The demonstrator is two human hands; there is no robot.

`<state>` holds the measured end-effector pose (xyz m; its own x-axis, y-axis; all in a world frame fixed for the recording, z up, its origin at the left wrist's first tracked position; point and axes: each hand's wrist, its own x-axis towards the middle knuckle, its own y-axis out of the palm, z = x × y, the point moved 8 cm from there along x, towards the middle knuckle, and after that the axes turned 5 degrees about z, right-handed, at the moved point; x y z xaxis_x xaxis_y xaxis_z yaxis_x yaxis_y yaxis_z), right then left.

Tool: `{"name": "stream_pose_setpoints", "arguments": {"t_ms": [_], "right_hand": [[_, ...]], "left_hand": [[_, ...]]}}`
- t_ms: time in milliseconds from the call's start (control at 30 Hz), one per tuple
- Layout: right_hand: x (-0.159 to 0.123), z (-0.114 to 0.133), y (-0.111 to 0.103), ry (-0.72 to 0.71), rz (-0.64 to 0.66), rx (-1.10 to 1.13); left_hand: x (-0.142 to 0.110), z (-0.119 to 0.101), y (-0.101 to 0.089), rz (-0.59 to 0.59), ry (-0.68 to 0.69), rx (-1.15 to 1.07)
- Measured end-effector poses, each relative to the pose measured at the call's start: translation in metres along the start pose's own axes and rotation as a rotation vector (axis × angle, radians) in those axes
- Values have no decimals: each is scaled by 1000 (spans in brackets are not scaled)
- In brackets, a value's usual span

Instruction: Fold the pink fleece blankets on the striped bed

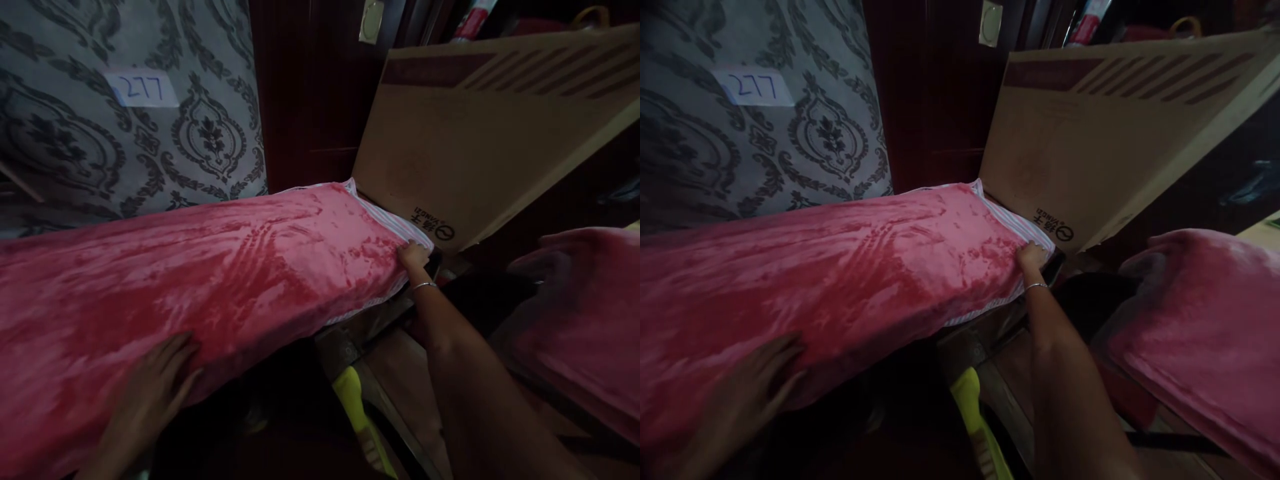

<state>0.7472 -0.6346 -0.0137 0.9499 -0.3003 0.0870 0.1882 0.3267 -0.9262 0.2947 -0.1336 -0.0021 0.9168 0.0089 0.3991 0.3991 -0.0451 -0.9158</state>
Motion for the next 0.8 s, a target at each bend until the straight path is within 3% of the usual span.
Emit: {"name": "stream_pose_setpoints", "arguments": {"t_ms": [100, 433, 667, 800], "right_hand": [[0, 6, 0, -20, -5, 23], [2, 9, -14, -31, -89, 241], [8, 15, -23, -58, -150, 342], [16, 12, -35, -36, -169, 336]], "left_hand": [[10, -18, -2, -60, 73, 73], [6, -19, -17, -232, 100, 8], [5, -9, -18, -320, 29, -116], [6, -5, -29, -271, -109, -236]]}}
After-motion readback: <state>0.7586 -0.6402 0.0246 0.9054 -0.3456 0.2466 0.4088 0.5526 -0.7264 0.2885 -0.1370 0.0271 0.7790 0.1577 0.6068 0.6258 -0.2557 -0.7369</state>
